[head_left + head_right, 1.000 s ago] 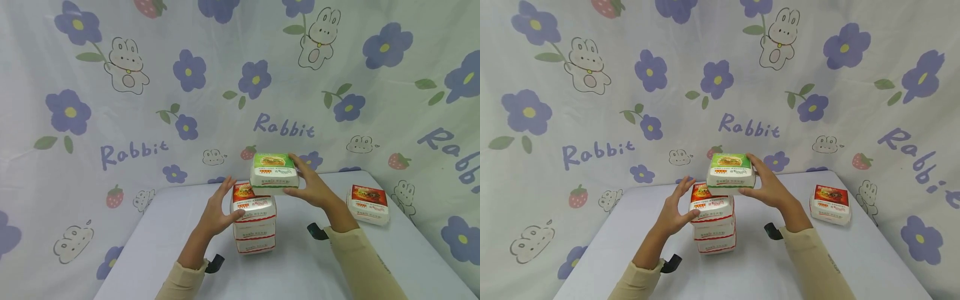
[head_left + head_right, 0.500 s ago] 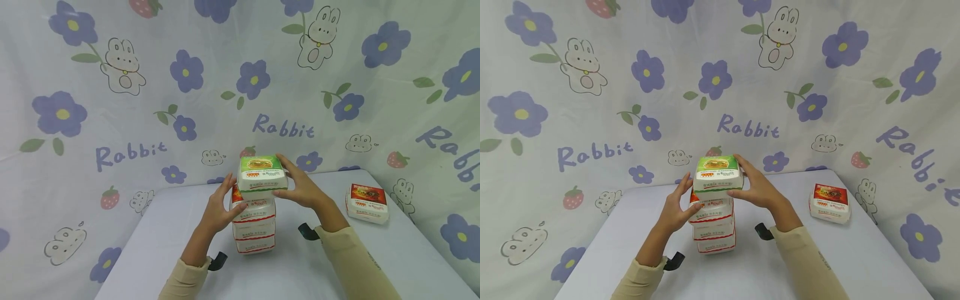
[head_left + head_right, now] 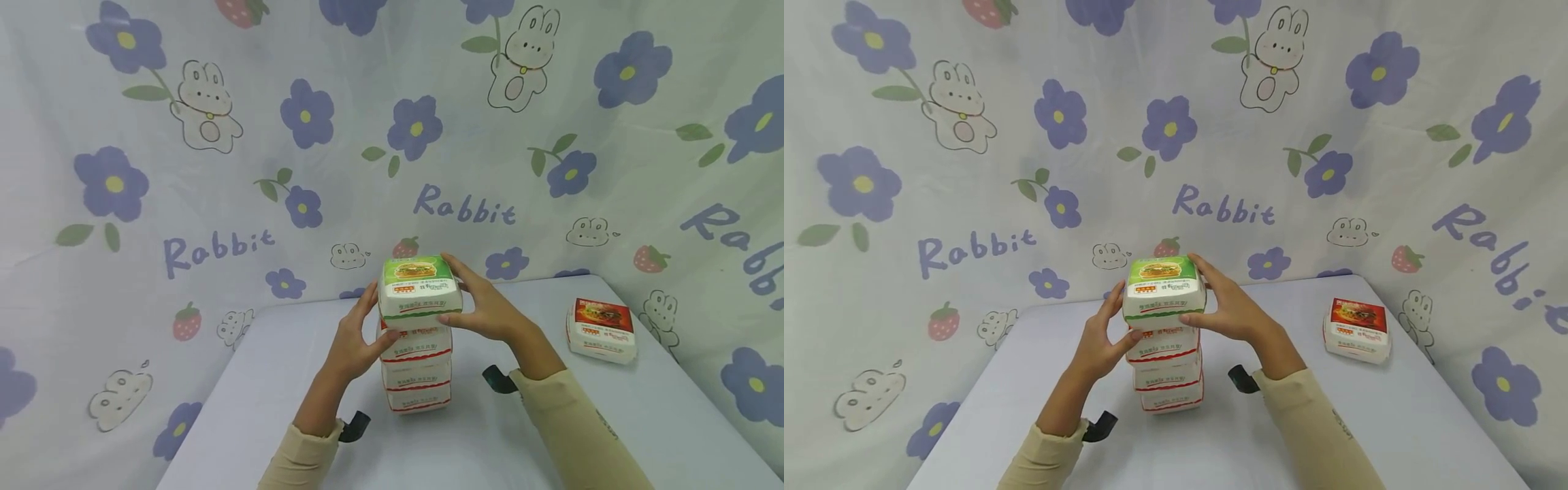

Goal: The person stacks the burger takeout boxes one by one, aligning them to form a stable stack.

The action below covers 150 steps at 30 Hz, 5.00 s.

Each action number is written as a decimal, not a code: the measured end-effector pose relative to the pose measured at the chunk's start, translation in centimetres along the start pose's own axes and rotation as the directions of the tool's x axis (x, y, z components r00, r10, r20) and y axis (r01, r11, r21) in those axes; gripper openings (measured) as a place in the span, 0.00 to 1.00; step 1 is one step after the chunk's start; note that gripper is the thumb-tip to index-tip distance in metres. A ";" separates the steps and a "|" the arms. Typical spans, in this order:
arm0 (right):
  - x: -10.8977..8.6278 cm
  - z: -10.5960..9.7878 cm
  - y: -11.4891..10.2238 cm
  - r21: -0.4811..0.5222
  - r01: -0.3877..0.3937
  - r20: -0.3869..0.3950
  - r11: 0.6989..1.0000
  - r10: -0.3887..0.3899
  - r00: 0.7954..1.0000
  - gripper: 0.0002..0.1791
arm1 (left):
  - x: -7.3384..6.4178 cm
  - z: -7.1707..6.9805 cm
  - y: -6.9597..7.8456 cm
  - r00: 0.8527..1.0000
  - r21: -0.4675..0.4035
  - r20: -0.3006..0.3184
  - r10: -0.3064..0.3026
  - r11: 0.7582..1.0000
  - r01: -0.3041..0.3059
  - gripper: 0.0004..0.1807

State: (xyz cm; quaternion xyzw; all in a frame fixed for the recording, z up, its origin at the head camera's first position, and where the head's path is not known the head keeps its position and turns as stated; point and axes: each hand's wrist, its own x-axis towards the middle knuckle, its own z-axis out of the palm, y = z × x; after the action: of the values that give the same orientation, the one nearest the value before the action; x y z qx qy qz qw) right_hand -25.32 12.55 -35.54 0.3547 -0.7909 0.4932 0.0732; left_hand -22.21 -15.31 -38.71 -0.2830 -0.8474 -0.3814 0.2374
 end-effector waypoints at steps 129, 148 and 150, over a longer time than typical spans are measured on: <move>-0.7 0.4 1.7 -0.072 0.086 -0.019 0.994 -0.088 0.996 0.67 | -1.4 0.3 -1.4 1.000 -0.047 -0.023 0.001 0.999 -0.002 0.46; -5.5 -3.1 5.7 -0.181 -0.181 -0.063 0.967 0.172 0.983 0.62 | -1.5 0.1 -0.8 0.998 -0.117 -0.060 0.030 0.992 -0.037 0.54; -6.4 -3.8 6.4 -0.224 -0.226 -0.075 0.948 0.214 0.974 0.61 | -1.4 0.1 -0.8 0.998 -0.123 -0.058 0.021 0.992 -0.028 0.55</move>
State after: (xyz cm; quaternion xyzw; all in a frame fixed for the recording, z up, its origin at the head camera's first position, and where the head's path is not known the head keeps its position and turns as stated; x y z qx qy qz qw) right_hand -25.54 20.54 -41.23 0.2410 -0.8754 0.4117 0.0780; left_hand -21.72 -16.09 -40.08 -0.2967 -0.8114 -0.4382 0.2481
